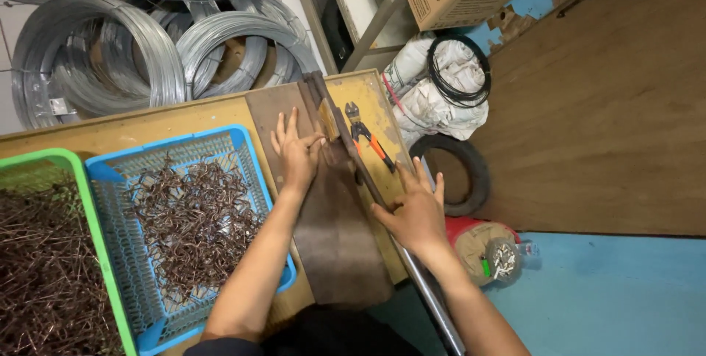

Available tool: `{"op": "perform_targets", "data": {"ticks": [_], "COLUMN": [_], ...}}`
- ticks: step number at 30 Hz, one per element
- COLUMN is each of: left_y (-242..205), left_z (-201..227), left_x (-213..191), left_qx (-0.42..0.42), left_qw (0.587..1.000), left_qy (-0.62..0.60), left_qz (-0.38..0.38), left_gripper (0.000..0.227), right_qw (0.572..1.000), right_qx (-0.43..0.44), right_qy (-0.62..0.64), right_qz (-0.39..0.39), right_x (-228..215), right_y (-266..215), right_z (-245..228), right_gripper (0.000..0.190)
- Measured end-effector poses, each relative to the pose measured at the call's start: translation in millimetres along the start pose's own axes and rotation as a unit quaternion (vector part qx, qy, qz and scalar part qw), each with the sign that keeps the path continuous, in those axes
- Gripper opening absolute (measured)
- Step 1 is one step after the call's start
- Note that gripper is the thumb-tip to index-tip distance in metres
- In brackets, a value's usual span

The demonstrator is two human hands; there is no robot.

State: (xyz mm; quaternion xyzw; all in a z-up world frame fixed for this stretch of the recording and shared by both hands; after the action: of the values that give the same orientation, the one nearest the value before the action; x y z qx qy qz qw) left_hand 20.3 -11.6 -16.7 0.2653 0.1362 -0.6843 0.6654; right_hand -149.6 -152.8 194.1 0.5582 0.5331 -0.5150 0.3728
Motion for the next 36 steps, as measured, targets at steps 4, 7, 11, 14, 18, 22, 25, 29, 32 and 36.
{"op": "perform_targets", "data": {"ticks": [4,7,11,14,18,22,25,29,32,36], "left_y": [1,-4,-10,-13,-20,-28,-37,-47,-54,-59], "left_z": [7,10,-2,3,4,10,18,31,40,35], "left_x": [-6,-8,3,4,3,-9,-27,-54,-74,-83], "left_qx": [0.015,0.031,-0.006,-0.006,-0.004,-0.012,-0.019,-0.002,0.002,-0.007], "left_qw": [1.0,0.999,1.0,1.0,1.0,1.0,0.999,0.992,0.99,0.988], "left_qy": [0.005,0.02,0.01,0.007,0.011,0.008,-0.047,-0.128,-0.138,-0.15], "left_qz": [-0.001,-0.007,0.0,0.003,0.005,0.01,0.005,-0.01,-0.021,-0.037], "left_gripper": [0.008,0.007,0.01,0.01,0.011,0.01,0.011,0.013,0.014,0.013], "right_qw": [1.0,1.0,1.0,1.0,0.999,1.0,1.0,0.999,0.998,0.999], "right_qx": [-0.003,-0.006,-0.006,-0.008,-0.006,0.008,0.014,0.026,0.034,0.036], "right_qy": [0.003,0.011,0.019,0.021,0.025,0.024,0.022,0.037,0.044,0.016], "right_qz": [0.001,0.004,0.011,0.018,0.026,0.018,0.011,0.019,0.016,-0.008], "right_x": [-5,-8,-8,-6,-2,0,7,21,31,58], "right_y": [2,2,0,1,0,-1,-2,-4,-8,-11], "right_z": [0,-2,-3,-1,2,2,9,18,19,19], "right_gripper": [0.035,0.035,0.031,0.03,0.029,0.03,0.032,0.034,0.034,0.035]}}
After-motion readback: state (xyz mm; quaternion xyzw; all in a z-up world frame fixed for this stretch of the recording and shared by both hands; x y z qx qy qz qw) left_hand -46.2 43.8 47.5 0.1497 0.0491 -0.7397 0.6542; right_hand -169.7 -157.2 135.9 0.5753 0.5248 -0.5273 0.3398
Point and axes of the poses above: each hand's wrist, its own y-axis towards the middle knuckle, its own x-axis out of the palm, z = x × y, the point moved 4 cm from there along y, towards the middle knuckle, and after that the axes turned 4 degrees about -x, right-handed, at the moved point
